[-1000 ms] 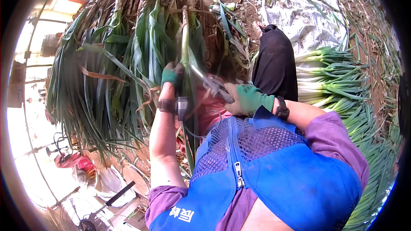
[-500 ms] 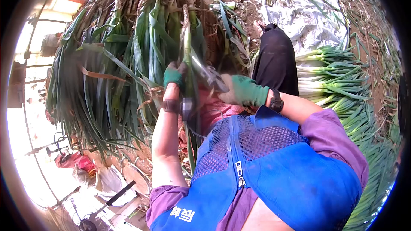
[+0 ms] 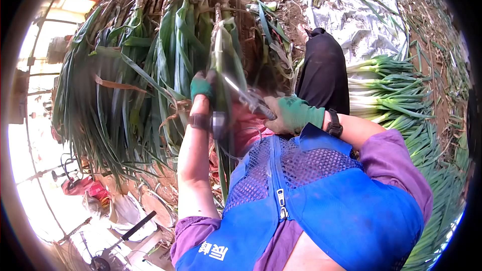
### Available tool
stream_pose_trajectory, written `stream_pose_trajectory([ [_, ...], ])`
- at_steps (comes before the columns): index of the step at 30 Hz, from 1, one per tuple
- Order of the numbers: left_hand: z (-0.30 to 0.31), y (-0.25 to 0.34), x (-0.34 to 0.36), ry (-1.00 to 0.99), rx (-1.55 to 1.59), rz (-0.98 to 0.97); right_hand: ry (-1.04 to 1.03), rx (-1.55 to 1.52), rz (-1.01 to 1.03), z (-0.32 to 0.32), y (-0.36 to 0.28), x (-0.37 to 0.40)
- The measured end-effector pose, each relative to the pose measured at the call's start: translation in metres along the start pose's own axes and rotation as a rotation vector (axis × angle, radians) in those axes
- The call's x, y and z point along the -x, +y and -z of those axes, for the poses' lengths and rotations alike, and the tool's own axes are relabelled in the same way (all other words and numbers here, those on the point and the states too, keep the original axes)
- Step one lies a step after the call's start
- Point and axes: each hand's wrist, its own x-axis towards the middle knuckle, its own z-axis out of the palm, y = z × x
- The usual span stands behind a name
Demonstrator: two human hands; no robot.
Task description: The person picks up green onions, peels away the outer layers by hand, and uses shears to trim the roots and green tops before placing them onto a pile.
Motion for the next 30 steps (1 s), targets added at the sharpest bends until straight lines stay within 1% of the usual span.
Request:
stream_pose_trajectory([
  [3,-0.002,-0.003,-0.004,0.007,-0.015,-0.012,0.095,0.012,0.041,-0.002,0.001,-0.004],
  [5,-0.002,-0.002,-0.004,-0.018,-0.040,-0.004,0.125,-0.019,0.020,-0.005,0.009,-0.022],
  [8,-0.004,-0.003,-0.009,-0.112,-0.127,0.018,0.156,-0.100,-0.051,0.010,0.007,-0.053],
  [9,-0.006,-0.003,-0.008,-0.092,-0.142,0.010,0.164,-0.134,-0.081,0.017,0.004,-0.065],
  [11,-0.010,-0.005,-0.007,-0.050,-0.175,-0.005,0.281,-0.063,-0.120,0.024,0.006,-0.098],
  [13,-0.012,-0.009,-0.011,-0.020,-0.240,0.000,0.264,-0.129,-0.184,0.037,0.013,-0.128],
  [14,-0.012,-0.008,-0.009,-0.003,-0.274,0.003,0.264,-0.102,-0.182,0.043,0.015,-0.138],
  [15,-0.010,0.008,0.001,0.013,-0.307,0.006,0.278,-0.097,-0.161,0.040,0.020,-0.143],
  [16,-0.010,0.024,0.014,0.075,-0.468,0.025,0.293,-0.091,-0.141,0.037,0.025,-0.149],
  [17,-0.019,0.024,0.027,0.285,-0.615,-0.189,0.309,-0.084,-0.121,0.037,0.029,-0.152],
  [19,-0.015,0.037,0.034,0.406,-0.669,-0.635,0.311,-0.098,-0.098,0.040,0.028,-0.150],
  [21,-0.030,0.040,0.033,0.160,-0.756,-0.429,0.335,-0.069,-0.110,0.040,0.024,-0.152],
  [22,-0.036,0.040,0.032,0.123,-0.817,-0.368,0.325,-0.106,-0.120,0.040,0.023,-0.151],
  [25,-0.035,0.048,0.020,0.054,-0.834,-0.117,0.304,-0.217,-0.152,0.041,0.023,-0.147],
  [26,-0.028,0.051,0.021,0.025,-0.831,-0.117,0.234,-0.129,-0.099,0.043,0.021,-0.133],
  [29,-0.010,0.043,0.009,-0.135,-0.652,-0.062,0.134,-0.136,-0.094,0.032,0.021,-0.098],
  [30,-0.005,0.032,0.002,-0.186,-0.451,-0.029,0.117,-0.156,-0.113,0.029,0.028,-0.090],
])
